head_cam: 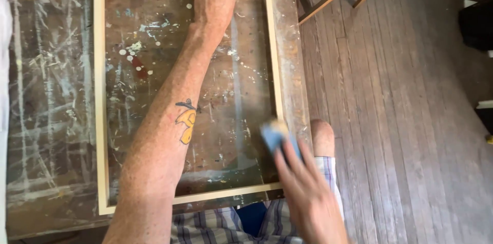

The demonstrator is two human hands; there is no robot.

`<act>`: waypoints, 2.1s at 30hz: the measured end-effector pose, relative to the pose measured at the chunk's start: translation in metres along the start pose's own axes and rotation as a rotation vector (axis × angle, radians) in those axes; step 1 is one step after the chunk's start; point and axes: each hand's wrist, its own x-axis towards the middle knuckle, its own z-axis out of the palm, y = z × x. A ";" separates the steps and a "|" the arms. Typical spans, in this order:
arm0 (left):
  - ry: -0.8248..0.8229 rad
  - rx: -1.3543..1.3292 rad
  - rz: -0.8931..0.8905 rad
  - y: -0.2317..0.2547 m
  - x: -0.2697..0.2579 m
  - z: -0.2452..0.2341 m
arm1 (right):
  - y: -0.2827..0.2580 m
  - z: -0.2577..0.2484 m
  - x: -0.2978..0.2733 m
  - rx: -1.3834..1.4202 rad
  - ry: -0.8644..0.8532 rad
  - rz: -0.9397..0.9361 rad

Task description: Sanding the edges and corners of a wooden frame using a sanding block

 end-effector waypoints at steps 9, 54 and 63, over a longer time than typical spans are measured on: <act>-0.072 -0.033 0.035 -0.009 -0.002 0.003 | 0.045 -0.013 0.241 -0.225 0.242 -0.113; -0.151 -0.024 -0.072 -0.015 -0.009 0.020 | 0.024 -0.016 0.175 -0.018 0.217 -0.056; -0.101 -0.050 -0.039 -0.007 -0.002 0.002 | -0.010 -0.020 0.081 -0.163 0.079 0.040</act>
